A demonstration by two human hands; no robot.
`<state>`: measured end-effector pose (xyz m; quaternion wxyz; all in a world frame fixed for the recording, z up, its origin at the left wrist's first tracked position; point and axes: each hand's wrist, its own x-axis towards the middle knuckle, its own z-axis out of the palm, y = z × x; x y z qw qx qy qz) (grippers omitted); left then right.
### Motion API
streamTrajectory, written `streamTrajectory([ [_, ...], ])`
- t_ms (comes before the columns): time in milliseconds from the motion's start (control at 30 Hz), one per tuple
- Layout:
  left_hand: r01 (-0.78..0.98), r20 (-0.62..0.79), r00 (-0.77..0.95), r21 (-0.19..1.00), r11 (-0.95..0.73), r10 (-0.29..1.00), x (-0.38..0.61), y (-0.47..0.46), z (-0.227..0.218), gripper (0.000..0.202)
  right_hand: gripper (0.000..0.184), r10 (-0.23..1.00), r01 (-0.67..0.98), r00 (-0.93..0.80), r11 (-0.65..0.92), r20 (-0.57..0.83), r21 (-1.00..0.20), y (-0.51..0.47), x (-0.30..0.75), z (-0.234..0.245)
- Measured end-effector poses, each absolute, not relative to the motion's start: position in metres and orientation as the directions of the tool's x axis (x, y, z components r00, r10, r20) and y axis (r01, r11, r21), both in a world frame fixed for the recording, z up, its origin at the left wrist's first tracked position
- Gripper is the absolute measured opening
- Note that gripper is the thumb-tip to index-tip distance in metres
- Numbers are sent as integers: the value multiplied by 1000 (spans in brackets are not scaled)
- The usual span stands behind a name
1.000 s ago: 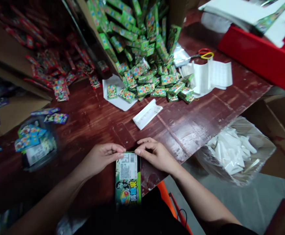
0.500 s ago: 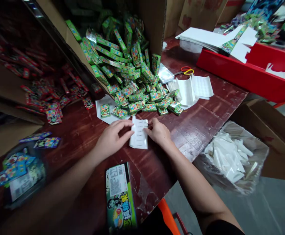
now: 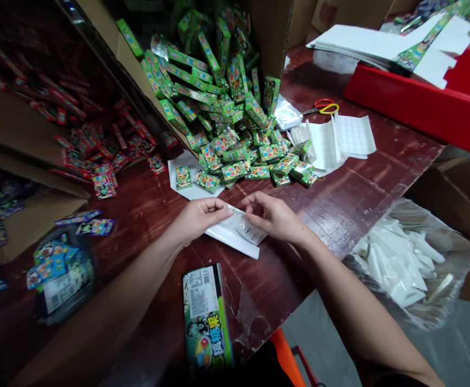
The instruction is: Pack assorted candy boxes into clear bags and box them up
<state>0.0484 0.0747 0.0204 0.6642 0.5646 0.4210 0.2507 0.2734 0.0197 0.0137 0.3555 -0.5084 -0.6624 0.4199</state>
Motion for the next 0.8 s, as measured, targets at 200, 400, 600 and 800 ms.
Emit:
streamTrajectory([
  [200, 62, -265, 459, 962, 267, 848, 45, 64, 12, 36, 27, 973, 356, -227, 120, 39, -927, 16, 263, 4],
  [400, 77, -283, 391, 958, 276, 875, 43, 59, -2, 37, 31, 984, 339, -177, 67, 7, -938, 12, 260, -1],
  [600, 39, -288, 412, 953, 299, 864, 43, 55, -4, 34, 21, 978, 416, -176, 177, 112, -892, 13, 262, -1],
  [800, -25, -288, 382, 946, 322, 878, 51, 53, -5, 31, 15, 947, 450, -198, 318, 254, -834, 9, 261, -2],
])
